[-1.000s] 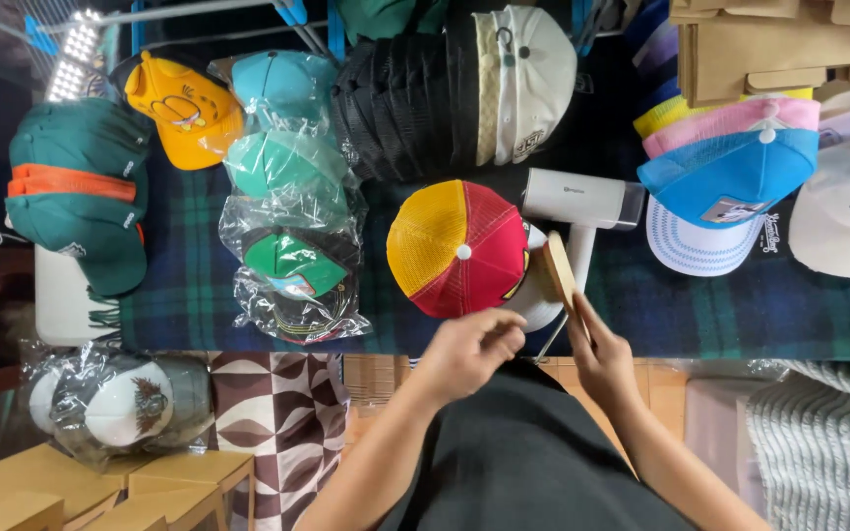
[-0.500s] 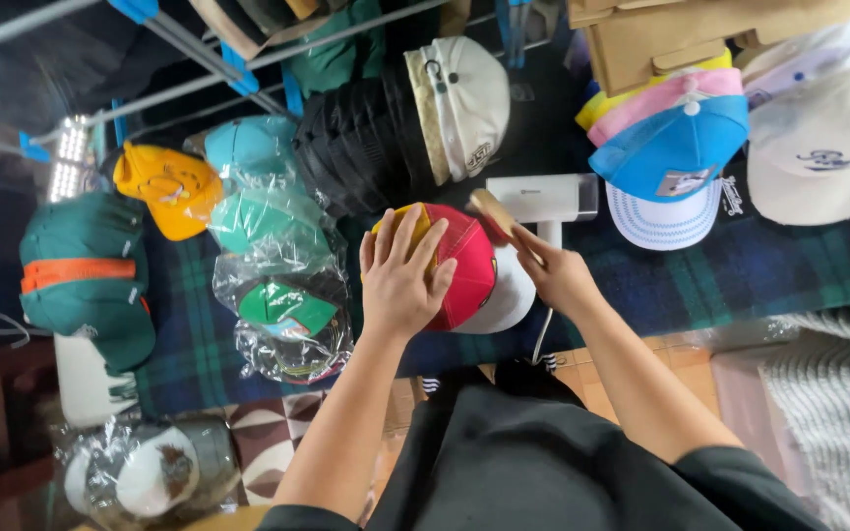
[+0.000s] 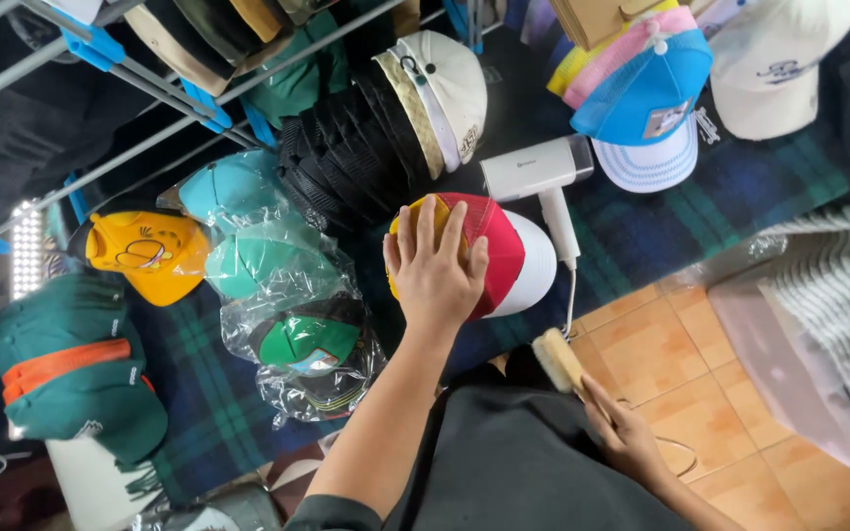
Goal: The person cleans a red and yellow cap by brushing it with a wooden brush and applying heat with a hair dryer. They then repeat the process on a yellow and black cap, brushing and drying it before placing it on a wooden hat form.
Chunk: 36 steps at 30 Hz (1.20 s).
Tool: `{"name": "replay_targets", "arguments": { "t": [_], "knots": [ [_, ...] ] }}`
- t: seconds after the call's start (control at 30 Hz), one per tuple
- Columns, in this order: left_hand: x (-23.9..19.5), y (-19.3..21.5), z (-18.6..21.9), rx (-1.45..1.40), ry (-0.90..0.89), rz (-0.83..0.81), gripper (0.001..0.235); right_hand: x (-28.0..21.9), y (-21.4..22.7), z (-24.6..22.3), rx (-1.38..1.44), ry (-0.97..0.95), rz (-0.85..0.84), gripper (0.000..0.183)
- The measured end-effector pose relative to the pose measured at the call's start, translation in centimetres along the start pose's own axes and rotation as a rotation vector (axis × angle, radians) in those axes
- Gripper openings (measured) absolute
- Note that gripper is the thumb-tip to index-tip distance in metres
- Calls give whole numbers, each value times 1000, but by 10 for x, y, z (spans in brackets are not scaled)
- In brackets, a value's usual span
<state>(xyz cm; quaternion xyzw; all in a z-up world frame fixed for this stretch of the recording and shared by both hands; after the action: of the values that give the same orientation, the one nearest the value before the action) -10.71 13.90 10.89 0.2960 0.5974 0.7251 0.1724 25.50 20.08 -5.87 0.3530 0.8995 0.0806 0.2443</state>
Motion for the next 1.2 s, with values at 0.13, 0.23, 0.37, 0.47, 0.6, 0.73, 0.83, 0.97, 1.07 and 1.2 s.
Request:
{"name": "replay_targets", "arguments": {
  "t": [0.13,0.23,0.37,0.47,0.6,0.73,0.83,0.97,1.07,1.2],
  "knots": [
    [-2,-5,-4,-25,-45,36,52,35,-62,-94,34,-16,162,52],
    [-4,-3,-4,-27,-64,54,55,90,-85,-148,152,-2,346,45],
    [-7,-7,-6,-17,-79,50,58,95,-94,-178,221,32,443,46],
    [-3,-9,-6,5,-80,68,58,33,-125,-161,326,-11,403,46],
    [-6,-7,-7,35,-98,129,57,-39,-127,-140,373,-319,28,57],
    [-10,-7,-8,26,-74,4,57,3,-141,-123,499,-211,349,49],
    [-7,-7,-6,35,-70,3,58,63,-149,-134,1175,-70,273,51],
    [-10,-4,-9,16,-63,-36,59,58,-159,-172,1017,6,405,46],
    [-3,-10,-9,41,-59,-57,59,19,-162,-189,779,123,398,48],
    [-5,-3,-4,51,-58,-68,57,33,-158,-165,453,174,452,52]
  ]
}}
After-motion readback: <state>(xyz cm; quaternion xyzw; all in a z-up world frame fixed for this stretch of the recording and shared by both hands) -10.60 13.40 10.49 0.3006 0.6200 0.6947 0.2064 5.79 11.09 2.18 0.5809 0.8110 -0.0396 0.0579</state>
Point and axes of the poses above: each hand's wrist, its own x-axis towards the middle knuckle, its own y-axis out of the back of the hand, z = x × y, the point moved 1 cm from there along x, towards the middle knuckle, and after that the axes turned 13 degrees about x, right-handed, at the moved point
